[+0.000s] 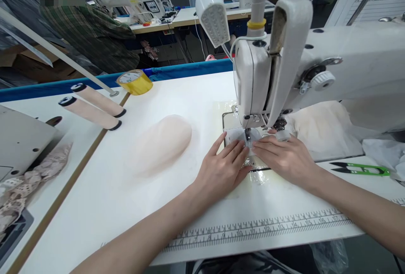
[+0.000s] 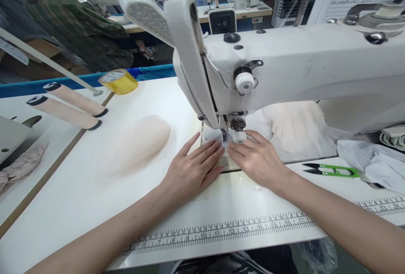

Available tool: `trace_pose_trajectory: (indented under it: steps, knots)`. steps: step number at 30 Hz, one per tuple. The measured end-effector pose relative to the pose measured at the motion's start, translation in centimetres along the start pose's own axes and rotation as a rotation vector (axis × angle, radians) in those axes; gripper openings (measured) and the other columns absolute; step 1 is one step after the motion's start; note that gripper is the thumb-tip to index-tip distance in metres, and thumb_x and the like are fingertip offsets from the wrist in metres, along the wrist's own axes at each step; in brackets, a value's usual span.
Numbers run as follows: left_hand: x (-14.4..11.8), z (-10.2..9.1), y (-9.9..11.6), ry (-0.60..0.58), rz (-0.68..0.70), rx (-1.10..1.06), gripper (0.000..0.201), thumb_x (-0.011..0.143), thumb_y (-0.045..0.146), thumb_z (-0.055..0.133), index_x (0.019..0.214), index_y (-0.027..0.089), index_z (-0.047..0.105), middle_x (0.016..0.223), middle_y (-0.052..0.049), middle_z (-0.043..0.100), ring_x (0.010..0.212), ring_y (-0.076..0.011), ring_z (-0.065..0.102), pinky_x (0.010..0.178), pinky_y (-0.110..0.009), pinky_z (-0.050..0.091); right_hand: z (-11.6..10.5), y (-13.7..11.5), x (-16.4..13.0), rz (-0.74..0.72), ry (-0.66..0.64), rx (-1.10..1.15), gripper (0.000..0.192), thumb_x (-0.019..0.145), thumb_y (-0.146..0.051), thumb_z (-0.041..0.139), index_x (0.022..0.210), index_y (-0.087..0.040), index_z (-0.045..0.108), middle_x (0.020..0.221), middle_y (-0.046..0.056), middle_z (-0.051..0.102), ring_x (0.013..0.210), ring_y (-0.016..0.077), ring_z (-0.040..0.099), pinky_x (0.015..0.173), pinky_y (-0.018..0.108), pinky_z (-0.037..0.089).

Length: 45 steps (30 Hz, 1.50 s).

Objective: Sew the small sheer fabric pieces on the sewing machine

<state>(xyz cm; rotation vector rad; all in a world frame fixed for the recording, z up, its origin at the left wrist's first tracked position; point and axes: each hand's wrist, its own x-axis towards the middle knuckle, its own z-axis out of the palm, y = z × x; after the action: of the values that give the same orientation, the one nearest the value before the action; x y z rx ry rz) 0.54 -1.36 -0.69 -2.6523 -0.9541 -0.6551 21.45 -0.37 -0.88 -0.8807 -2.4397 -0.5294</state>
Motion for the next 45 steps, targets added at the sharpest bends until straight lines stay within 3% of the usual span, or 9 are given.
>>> trace_pose_trajectory:
  steps: [11, 26, 31, 33, 35, 37, 39, 42, 45]
  knots:
    - [0.6, 0.2, -0.7, -0.026, -0.048, -0.029, 0.035, 0.093, 0.034, 0.049, 0.114, 0.010, 0.063, 0.115, -0.012, 0.067, 0.111, -0.0243, 0.062, 0.111, -0.052, 0.035, 0.3, 0.2, 0.5, 0.020, -0.037, -0.026, 0.026, 0.085, -0.001, 0.051, 0.094, -0.016, 0.070, 0.101, 0.004, 0.073, 0.086, 0.0171, 0.066, 0.087, 0.035, 0.049]
    - [0.5, 0.4, -0.8, -0.048, -0.065, 0.010, 0.041, 0.094, 0.038, 0.046, 0.120, 0.009, 0.060, 0.121, -0.013, 0.064, 0.117, -0.0254, 0.058, 0.111, -0.051, 0.032, 0.5, 0.1, 0.4, 0.032, -0.077, -0.049, 0.027, 0.086, -0.002, 0.050, 0.101, -0.014, 0.069, 0.098, 0.006, 0.073, 0.089, 0.0181, 0.065, 0.091, 0.038, 0.044]
    - [0.5, 0.1, -0.9, -0.085, -0.114, 0.054, 0.055, 0.092, 0.046, 0.046, 0.129, 0.007, 0.051, 0.132, -0.016, 0.056, 0.124, -0.0290, 0.051, 0.110, -0.050, 0.031, 0.4, 0.1, 0.6, 0.058, -0.068, -0.027, 0.026, 0.084, -0.004, 0.052, 0.101, -0.013, 0.069, 0.093, 0.006, 0.074, 0.089, 0.0195, 0.065, 0.092, 0.040, 0.041]
    - [0.5, -0.4, -0.7, -0.080, -0.118, 0.083, 0.053, 0.090, 0.049, 0.048, 0.124, 0.008, 0.056, 0.122, -0.016, 0.063, 0.112, -0.0293, 0.059, 0.104, -0.049, 0.035, 0.1, 0.1, 0.6, 0.071, -0.051, -0.016, 0.026, 0.082, -0.003, 0.052, 0.098, -0.013, 0.070, 0.092, 0.006, 0.074, 0.087, 0.0198, 0.064, 0.090, 0.039, 0.040]
    - [0.5, -0.9, -0.6, -0.040, -0.094, 0.103, 0.039, 0.090, 0.046, 0.050, 0.106, 0.013, 0.065, 0.092, -0.009, 0.071, 0.083, -0.0232, 0.066, 0.090, -0.045, 0.042, -0.2, -0.1, 0.7, 0.078, -0.011, -0.014, 0.029, 0.079, 0.001, 0.049, 0.091, -0.015, 0.071, 0.091, 0.004, 0.074, 0.080, 0.0181, 0.063, 0.087, 0.038, 0.040]
    - [0.7, -1.3, -0.7, 0.011, -0.065, 0.114, 0.026, 0.091, 0.037, 0.051, 0.088, 0.016, 0.067, 0.068, -0.002, 0.066, 0.062, -0.0168, 0.061, 0.077, -0.040, 0.043, -0.5, -0.4, 0.7, 0.080, 0.038, -0.016, 0.032, 0.077, 0.005, 0.047, 0.083, -0.017, 0.070, 0.088, 0.001, 0.074, 0.071, 0.0150, 0.061, 0.083, 0.036, 0.040]
    - [0.9, -1.5, -0.9, 0.040, -0.047, 0.093, 0.018, 0.091, 0.026, 0.050, 0.086, 0.017, 0.066, 0.072, -0.001, 0.068, 0.068, -0.0163, 0.062, 0.078, -0.038, 0.042, -0.8, -0.8, 0.8, 0.072, 0.055, 0.010, 0.034, 0.078, 0.005, 0.045, 0.083, -0.018, 0.069, 0.090, 0.000, 0.073, 0.071, 0.0136, 0.060, 0.078, 0.033, 0.040]
    - [1.1, -1.3, -1.5, 0.006, -0.046, -0.012, 0.019, 0.091, 0.017, 0.047, 0.100, 0.018, 0.064, 0.097, -0.003, 0.071, 0.087, -0.0165, 0.065, 0.094, -0.040, 0.040, -1.0, -1.2, 0.7, 0.045, 0.013, 0.086, 0.032, 0.083, 0.002, 0.044, 0.092, -0.016, 0.069, 0.101, 0.002, 0.072, 0.089, 0.0152, 0.062, 0.075, 0.029, 0.041]
    - [1.1, -1.1, -1.7, -0.036, -0.065, -0.108, 0.020, 0.092, 0.018, 0.046, 0.102, 0.019, 0.064, 0.092, -0.002, 0.070, 0.082, -0.0145, 0.065, 0.099, -0.041, 0.038, -1.0, -1.5, 0.6, 0.046, -0.015, 0.117, 0.028, 0.085, 0.000, 0.045, 0.085, -0.015, 0.068, 0.095, 0.003, 0.072, 0.092, 0.0161, 0.062, 0.075, 0.029, 0.041]
